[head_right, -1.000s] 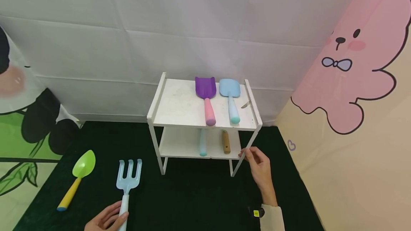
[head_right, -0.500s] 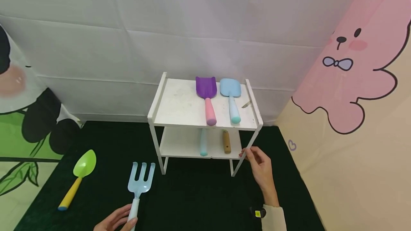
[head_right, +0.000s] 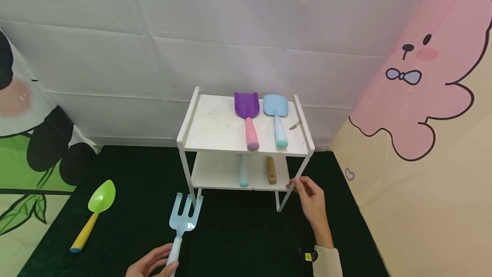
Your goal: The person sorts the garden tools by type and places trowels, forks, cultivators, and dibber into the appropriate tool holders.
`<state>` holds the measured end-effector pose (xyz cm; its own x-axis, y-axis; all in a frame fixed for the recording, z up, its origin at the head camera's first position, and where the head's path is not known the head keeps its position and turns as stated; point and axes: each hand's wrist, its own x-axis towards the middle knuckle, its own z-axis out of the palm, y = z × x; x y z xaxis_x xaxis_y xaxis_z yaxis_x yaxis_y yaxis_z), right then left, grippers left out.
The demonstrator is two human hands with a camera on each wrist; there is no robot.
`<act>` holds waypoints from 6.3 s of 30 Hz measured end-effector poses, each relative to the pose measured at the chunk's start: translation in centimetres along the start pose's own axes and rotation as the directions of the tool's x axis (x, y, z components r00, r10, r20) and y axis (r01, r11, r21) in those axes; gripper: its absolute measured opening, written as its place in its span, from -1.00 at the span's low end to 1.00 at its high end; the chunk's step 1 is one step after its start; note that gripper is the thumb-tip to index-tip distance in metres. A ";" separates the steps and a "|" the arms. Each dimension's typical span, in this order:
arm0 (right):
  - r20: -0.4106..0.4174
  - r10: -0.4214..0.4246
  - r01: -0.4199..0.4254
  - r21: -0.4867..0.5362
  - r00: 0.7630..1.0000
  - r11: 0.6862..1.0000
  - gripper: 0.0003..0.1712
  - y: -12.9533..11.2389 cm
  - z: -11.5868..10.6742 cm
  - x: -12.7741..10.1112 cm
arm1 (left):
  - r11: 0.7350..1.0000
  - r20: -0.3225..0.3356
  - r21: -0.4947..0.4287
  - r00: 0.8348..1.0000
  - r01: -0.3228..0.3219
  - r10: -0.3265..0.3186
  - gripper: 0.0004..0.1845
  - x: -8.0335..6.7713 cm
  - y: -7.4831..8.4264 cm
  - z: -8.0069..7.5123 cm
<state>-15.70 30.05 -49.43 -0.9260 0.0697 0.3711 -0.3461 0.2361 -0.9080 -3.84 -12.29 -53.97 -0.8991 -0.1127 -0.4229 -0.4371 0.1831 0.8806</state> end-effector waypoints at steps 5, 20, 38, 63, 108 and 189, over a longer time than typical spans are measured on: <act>0.015 0.001 -0.001 -0.009 1.000 1.000 -0.78 0.3 -0.2 0.1 | 0.999 0.048 -0.002 0.998 -0.048 0.048 -0.33 -0.4 1.0 0.6; -0.065 0.008 -0.009 -0.009 0.998 1.000 -0.78 0.4 0.4 0.0 | 0.981 0.176 -0.062 0.965 -0.185 0.193 -0.30 -0.4 4.7 2.4; -0.067 0.044 -0.044 -0.001 0.997 0.999 -0.77 0.0 0.6 0.1 | 0.955 0.119 -0.054 0.948 -0.292 0.297 -0.43 1.2 8.3 4.3; -0.072 0.031 -0.029 0.028 0.997 0.999 -0.75 0.5 0.6 -0.2 | 0.944 0.058 -0.101 0.945 -0.314 0.321 -0.44 4.1 12.3 6.2; -0.072 0.014 -0.012 0.024 0.997 1.000 -0.74 0.5 0.7 0.0 | 0.867 -0.084 0.100 0.864 -0.489 0.497 -0.55 7.2 16.5 9.5; -0.091 0.049 -0.047 0.028 0.995 0.998 -0.72 0.7 0.7 -0.1 | 0.894 -0.223 0.196 0.869 -0.404 0.442 -0.77 4.8 9.7 4.3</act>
<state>-15.95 29.49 -50.26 -0.9244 0.1690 0.3420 -0.3065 0.2049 -0.9296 -12.51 -6.88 -48.41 -0.9697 -0.2344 0.0690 -0.0317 0.4004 0.9158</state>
